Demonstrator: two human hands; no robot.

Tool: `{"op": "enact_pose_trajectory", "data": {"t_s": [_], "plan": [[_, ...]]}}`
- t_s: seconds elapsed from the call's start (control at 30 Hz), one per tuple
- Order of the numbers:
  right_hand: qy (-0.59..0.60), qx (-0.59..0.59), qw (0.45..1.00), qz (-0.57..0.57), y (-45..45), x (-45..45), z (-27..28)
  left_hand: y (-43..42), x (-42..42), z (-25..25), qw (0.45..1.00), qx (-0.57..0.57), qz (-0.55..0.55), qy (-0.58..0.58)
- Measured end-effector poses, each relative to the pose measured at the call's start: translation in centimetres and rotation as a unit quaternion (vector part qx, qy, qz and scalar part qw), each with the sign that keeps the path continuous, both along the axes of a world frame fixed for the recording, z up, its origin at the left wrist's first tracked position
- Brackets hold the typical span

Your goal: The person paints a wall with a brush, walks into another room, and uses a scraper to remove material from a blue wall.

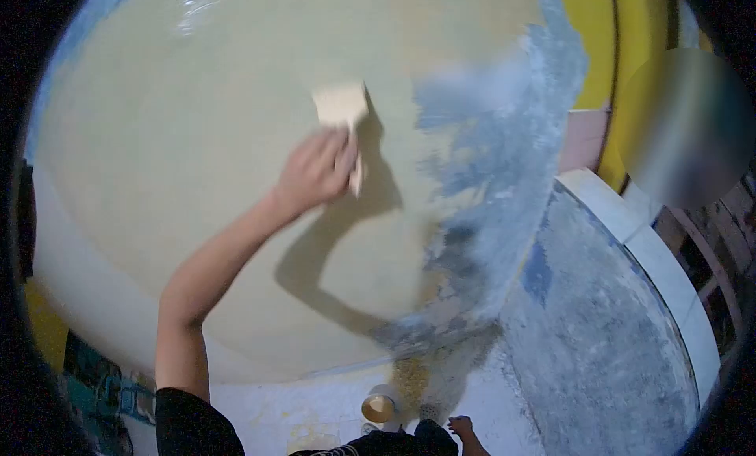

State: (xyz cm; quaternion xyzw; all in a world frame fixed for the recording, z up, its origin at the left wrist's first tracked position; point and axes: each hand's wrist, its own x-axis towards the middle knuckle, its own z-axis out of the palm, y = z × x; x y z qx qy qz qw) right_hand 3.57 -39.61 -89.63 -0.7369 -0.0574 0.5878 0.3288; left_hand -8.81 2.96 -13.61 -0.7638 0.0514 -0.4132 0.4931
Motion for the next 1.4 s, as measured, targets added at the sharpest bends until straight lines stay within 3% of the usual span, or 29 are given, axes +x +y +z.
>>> {"op": "enact_pose_trajectory", "data": {"t_s": [0.1,0.17,0.27,0.3,0.37,0.47,0.53,0.57,0.6,0.63,0.67,0.73,0.77,0.8,0.83,0.87,0.9,1.0,1.07,1.2,1.33,1.4], "plan": [[-0.065,0.050,0.996,-0.044,-3.0,1.3,2.4,-3.9,0.7,-8.9,0.972,-0.195,-0.051,0.124],[-0.238,0.035,0.971,0.003,-6.4,3.3,-2.9,-5.6,0.6,-15.7,0.951,-0.258,-0.072,0.156],[-0.404,0.041,0.909,-0.089,-10.8,4.9,-0.9,-8.1,-0.8,-24.0,0.902,-0.387,-0.055,0.185],[-0.388,0.059,0.911,-0.129,-12.0,4.7,3.8,-8.9,-1.8,-26.6,0.881,-0.427,-0.035,0.199],[-0.417,0.044,0.891,-0.176,-15.0,4.7,3.3,-9.8,-3.6,-32.3,0.829,-0.525,-0.012,0.193],[-0.387,0.037,0.901,-0.192,-18.8,3.6,3.5,-11.9,-5.6,-39.6,0.798,-0.584,-0.014,0.147],[-0.325,0.029,0.919,-0.221,-19.9,1.8,3.1,-14.4,-7.0,-42.6,0.697,-0.714,0.060,-0.021],[-0.262,0.025,0.933,-0.247,-20.6,0.8,2.6,-15.5,-7.9,-44.4,0.694,-0.717,0.061,-0.017],[-0.297,0.032,0.932,-0.208,-22.3,-0.3,-1.9,-16.4,-8.7,-46.4,0.624,-0.772,0.099,-0.068],[-0.209,0.008,0.952,-0.222,-21.7,-1.0,1.0,-17.1,-9.4,-48.2,0.546,-0.818,0.137,-0.120],[-0.190,0.022,0.960,-0.207,-22.5,-2.1,-1.1,-17.9,-10.3,-49.5,0.545,-0.819,0.137,-0.117],[-0.133,-0.022,0.968,-0.210,-22.5,-3.6,-0.1,-19.5,-11.6,-52.1,0.440,-0.852,0.249,-0.138],[-0.325,0.153,0.932,-0.049,-23.5,-4.6,-2.4,-20.6,-11.9,-53.5,0.437,-0.852,0.251,-0.140],[-0.121,-0.028,0.981,-0.148,-24.2,-4.5,-4.8,-21.4,-12.0,-55.1,0.344,-0.882,0.207,-0.247],[-0.078,-0.042,0.982,-0.168,-24.1,-4.6,-4.1,-22.2,-11.7,-56.0,0.242,-0.891,0.159,-0.348],[-0.118,-0.017,0.984,-0.134,-25.6,-5.2,-8.6,-23.3,-11.1,-55.4,0.205,-0.888,0.158,-0.381],[-0.159,0.007,0.982,-0.100,-27.2,-5.7,-13.0,-23.9,-11.0,-56.1,0.201,-0.887,0.160,-0.383],[-0.017,-0.003,0.983,-0.184,-26.1,-3.5,-3.3,-24.5,-12.4,-62.2,0.221,-0.892,0.217,-0.328],[-0.001,-0.026,0.981,-0.193,-26.0,-1.8,-2.3,-24.8,-12.6,-65.8,0.276,-0.879,0.216,-0.322],[0.005,-0.045,0.978,-0.203,-29.2,1.4,-6.1,-25.7,-13.8,-72.4,0.257,-0.874,0.246,-0.332],[-0.066,-0.042,0.980,-0.181,-30.6,3.7,-7.9,-26.7,-13.9,-75.1,0.234,-0.869,0.316,-0.301],[-0.086,-0.062,0.980,-0.166,-31.1,4.2,-8.8,-27.0,-13.7,-76.3,0.216,-0.844,0.347,-0.347]]}}
